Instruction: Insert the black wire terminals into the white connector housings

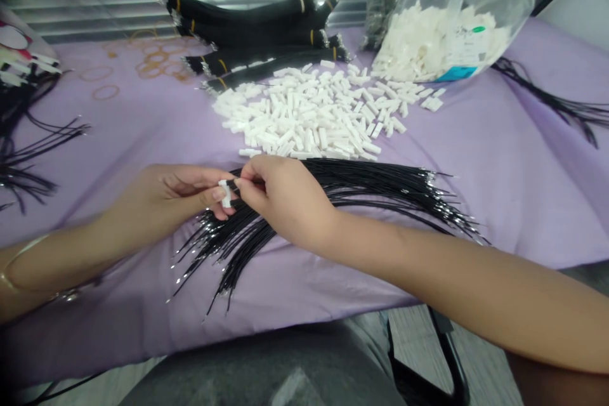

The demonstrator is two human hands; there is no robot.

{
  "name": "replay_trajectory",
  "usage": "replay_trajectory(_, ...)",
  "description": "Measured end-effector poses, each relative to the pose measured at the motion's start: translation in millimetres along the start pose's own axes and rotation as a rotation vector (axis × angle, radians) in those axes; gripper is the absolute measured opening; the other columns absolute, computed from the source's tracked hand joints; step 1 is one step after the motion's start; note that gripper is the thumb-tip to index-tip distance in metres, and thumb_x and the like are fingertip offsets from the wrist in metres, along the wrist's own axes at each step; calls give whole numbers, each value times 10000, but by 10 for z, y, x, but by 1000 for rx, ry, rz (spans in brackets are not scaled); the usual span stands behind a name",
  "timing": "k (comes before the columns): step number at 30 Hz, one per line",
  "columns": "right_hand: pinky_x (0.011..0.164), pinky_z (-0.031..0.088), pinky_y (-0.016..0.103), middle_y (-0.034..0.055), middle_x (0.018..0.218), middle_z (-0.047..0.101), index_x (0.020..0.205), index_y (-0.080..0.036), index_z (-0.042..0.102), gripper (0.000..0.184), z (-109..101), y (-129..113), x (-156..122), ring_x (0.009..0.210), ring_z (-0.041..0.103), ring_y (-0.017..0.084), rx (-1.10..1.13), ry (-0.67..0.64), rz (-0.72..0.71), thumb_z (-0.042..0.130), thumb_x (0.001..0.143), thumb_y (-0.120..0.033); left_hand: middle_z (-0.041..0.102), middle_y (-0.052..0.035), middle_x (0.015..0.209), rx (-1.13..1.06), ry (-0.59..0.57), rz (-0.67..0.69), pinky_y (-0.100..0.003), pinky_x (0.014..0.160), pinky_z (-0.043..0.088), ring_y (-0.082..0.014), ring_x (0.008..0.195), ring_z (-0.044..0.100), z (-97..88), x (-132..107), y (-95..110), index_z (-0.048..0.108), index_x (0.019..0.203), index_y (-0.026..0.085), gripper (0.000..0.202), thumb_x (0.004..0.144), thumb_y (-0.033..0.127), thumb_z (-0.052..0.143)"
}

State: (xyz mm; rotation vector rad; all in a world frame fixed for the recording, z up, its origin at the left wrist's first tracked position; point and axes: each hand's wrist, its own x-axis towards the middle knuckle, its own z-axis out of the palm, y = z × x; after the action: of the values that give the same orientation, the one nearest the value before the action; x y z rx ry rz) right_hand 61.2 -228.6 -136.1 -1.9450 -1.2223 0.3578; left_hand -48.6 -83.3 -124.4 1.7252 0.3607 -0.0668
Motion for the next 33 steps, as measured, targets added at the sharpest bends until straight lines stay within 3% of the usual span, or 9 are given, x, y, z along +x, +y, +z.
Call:
replay_trajectory(3, 585, 369, 231, 0, 663, 584, 749, -139, 597, 144, -71, -22, 16, 594, 487, 99, -139, -31, -80, 503, 836, -205, 685, -14, 703, -78, -18, 8, -153, 620, 518, -79, 615, 624, -18, 27, -18, 698, 920, 137, 165, 783, 218, 656)
replay_trajectory(8, 844, 430, 359, 139, 956, 608, 963, -86, 604, 204, -231, -149, -56, 934, 515, 216, -471, 113, -466, 441, 881, -175, 687, -39, 802, -409, 36, -52, -209, 704, 526, -101, 692, 625, -66, 88, -64, 699, 896, 145, 155, 759, 215, 677)
replay_trajectory(12, 869, 463, 335, 127, 923, 622, 978, -63, 619, 269, -140, -152, -105, 911, 531, 200, -478, -66, -712, 433, 908, -243, 687, -53, 847, -539, 73, -26, -219, 741, 511, -120, 773, 622, -73, 93, -89, 698, 884, 141, 135, 755, 173, 674)
replay_trajectory(17, 952, 425, 435, 201, 1156, 550, 1147, 18, 546, 618, -24, -72, -95, 1079, 477, 291, -648, -36, -642, 443, 865, -521, 670, -45, 846, -561, 136, 15, -206, 733, 506, -113, 780, 605, -65, 84, -101, 687, 857, 127, 90, 785, 164, 646)
replay_trajectory(22, 856, 483, 387, 166, 994, 598, 937, -36, 637, 375, -53, -145, -161, 952, 534, 245, -523, 81, -732, 458, 894, -363, 667, -50, 913, -569, 155, 14, -221, 770, 498, -120, 813, 603, -62, 90, -129, 676, 937, 152, 165, 790, 222, 652)
replay_trajectory(25, 954, 445, 359, 183, 1103, 589, 1089, 12, 588, 508, 4, -114, -164, 1056, 517, 242, -471, -61, -713, 417, 904, -430, 666, -27, 879, -491, 222, 66, -221, 751, 496, -106, 760, 593, -67, 76, -139, 691, 933, 188, 172, 778, 259, 666)
replay_trajectory(28, 1063, 333, 406, 218, 1294, 477, 1227, 45, 495, 678, 71, -36, -124, 1222, 402, 297, -568, -94, -699, 409, 878, -530, 668, -15, 898, -239, 366, 273, -234, 802, 484, -122, 812, 592, -84, 41, -132, 704, 909, 216, 145, 780, 267, 661)
replay_trajectory(30, 1072, 314, 415, 217, 1332, 443, 1277, 38, 453, 706, 92, -3, -104, 1235, 392, 309, -609, -71, -647, 391, 879, -542, 667, -15, 943, -105, 378, 363, -236, 812, 483, -133, 851, 592, -98, 22, -126, 702, 918, 223, 146, 793, 272, 644)
replay_trajectory(33, 1074, 306, 416, 226, 1352, 421, 1332, 38, 390, 781, 102, 10, -108, 1245, 393, 319, -640, -107, -487, 326, 877, -594, 666, -7, 906, -89, 361, 352, -225, 752, 491, -115, 764, 591, -115, 27, -144, 689, 954, 232, 169, 810, 289, 622)
